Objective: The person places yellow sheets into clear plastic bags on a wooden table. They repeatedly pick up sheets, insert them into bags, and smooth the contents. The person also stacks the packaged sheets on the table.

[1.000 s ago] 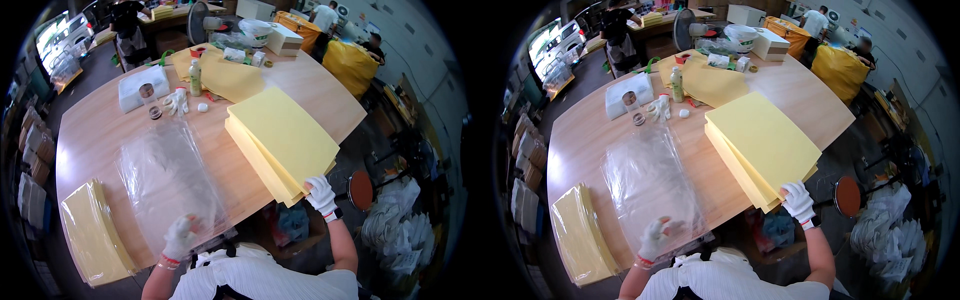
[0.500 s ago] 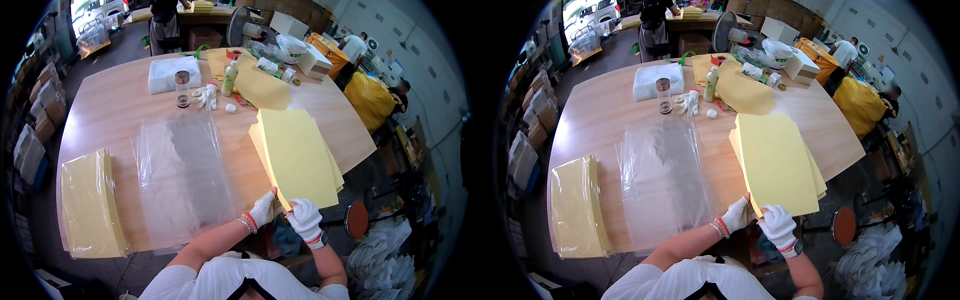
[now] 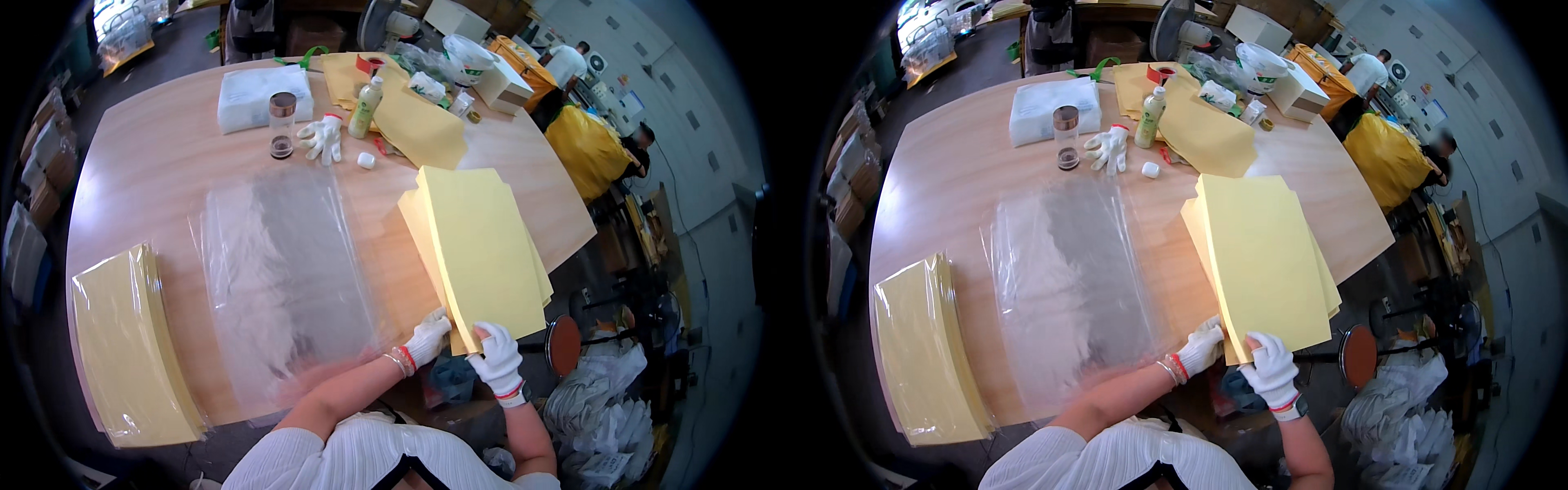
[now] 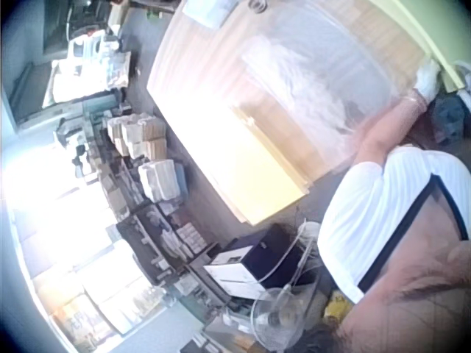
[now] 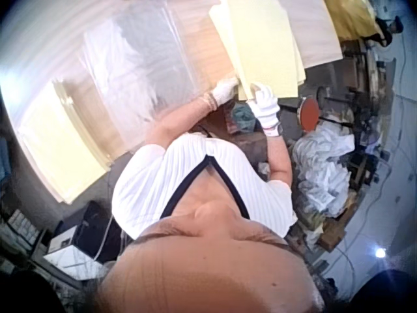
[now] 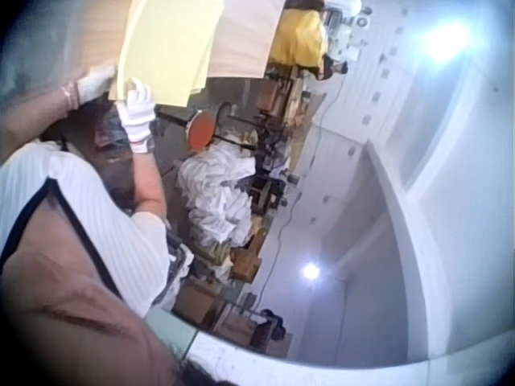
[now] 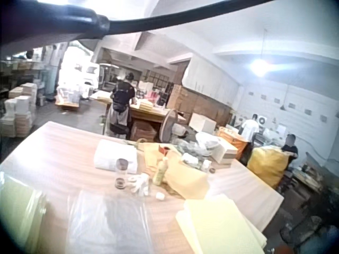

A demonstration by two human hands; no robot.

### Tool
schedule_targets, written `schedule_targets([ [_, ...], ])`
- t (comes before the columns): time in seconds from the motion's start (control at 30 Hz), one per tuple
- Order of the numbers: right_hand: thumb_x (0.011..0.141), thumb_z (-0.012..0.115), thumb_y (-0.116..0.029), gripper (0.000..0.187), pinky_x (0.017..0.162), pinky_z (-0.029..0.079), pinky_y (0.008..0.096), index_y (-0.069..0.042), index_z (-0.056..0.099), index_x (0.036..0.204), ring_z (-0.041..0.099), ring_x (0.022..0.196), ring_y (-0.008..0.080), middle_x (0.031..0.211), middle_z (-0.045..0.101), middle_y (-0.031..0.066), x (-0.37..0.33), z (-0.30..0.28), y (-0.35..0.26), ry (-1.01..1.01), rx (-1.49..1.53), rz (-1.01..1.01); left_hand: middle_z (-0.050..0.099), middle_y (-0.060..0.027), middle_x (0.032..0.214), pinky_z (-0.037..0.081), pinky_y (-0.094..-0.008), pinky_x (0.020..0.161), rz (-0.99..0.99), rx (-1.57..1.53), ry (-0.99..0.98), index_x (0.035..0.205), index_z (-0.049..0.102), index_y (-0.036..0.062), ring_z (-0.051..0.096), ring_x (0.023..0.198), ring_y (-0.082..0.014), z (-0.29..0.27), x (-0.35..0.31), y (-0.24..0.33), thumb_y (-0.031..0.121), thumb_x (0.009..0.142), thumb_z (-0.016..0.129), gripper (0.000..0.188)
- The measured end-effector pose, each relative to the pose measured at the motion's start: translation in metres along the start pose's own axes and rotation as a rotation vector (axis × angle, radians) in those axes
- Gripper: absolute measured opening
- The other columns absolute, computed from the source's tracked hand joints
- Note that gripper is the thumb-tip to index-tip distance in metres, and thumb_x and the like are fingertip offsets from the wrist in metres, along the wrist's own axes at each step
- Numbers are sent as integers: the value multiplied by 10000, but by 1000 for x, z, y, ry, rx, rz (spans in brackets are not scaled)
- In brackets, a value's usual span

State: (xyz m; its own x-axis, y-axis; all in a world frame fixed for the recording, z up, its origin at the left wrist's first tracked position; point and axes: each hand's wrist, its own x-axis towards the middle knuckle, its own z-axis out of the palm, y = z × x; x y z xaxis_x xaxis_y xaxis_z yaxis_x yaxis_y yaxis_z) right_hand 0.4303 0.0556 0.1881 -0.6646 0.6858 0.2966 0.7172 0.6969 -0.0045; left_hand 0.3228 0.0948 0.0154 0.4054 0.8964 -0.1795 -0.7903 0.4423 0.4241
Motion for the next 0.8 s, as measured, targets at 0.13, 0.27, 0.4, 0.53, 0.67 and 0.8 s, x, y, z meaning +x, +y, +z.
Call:
schedule_targets([
  [0.13,668,707,-166,325,728,486,392,-22,542,908,595,883,311,1025,609,128,-2,-26,28,77,-17,75,642,-93,855,477,-279,694,72,760,328,1031,553,22,612,748,-174,29,15,70,184,798,491,291],
  [0.27,713,697,-179,316,688,488,387,-26,550,948,611,824,310,978,626,125,29,-68,50,177,32,57,644,-107,809,491,-310,689,115,866,393,1015,578,15,613,664,-196,32,52,143,232,797,487,321],
  [0.4,683,719,-225,349,637,477,370,-53,563,944,609,761,289,928,628,98,40,-94,70,144,-84,95,628,-72,785,503,-311,599,79,1020,335,959,617,20,599,611,-174,11,87,189,241,814,521,281],
  [0.53,619,740,-272,377,615,453,385,-78,579,900,605,735,267,889,626,67,25,-114,92,124,-101,31,619,-56,820,492,-325,601,44,1270,114,952,621,37,607,712,-200,-13,80,286,205,858,532,212],
  [0.67,616,731,-230,322,584,450,367,-91,593,871,595,729,250,860,634,58,24,-109,100,127,107,-57,624,-109,867,477,-339,713,394,2198,-65,859,628,64,591,851,-259,-15,44,442,169,798,533,154],
  [0.8,670,710,-346,413,664,482,392,-60,551,923,592,814,307,1011,623,102,5,-98,103,61,198,-80,632,-138,839,499,-340,705,419,2707,508,771,651,73,616,875,-277,118,91,495,146,733,567,118],
])
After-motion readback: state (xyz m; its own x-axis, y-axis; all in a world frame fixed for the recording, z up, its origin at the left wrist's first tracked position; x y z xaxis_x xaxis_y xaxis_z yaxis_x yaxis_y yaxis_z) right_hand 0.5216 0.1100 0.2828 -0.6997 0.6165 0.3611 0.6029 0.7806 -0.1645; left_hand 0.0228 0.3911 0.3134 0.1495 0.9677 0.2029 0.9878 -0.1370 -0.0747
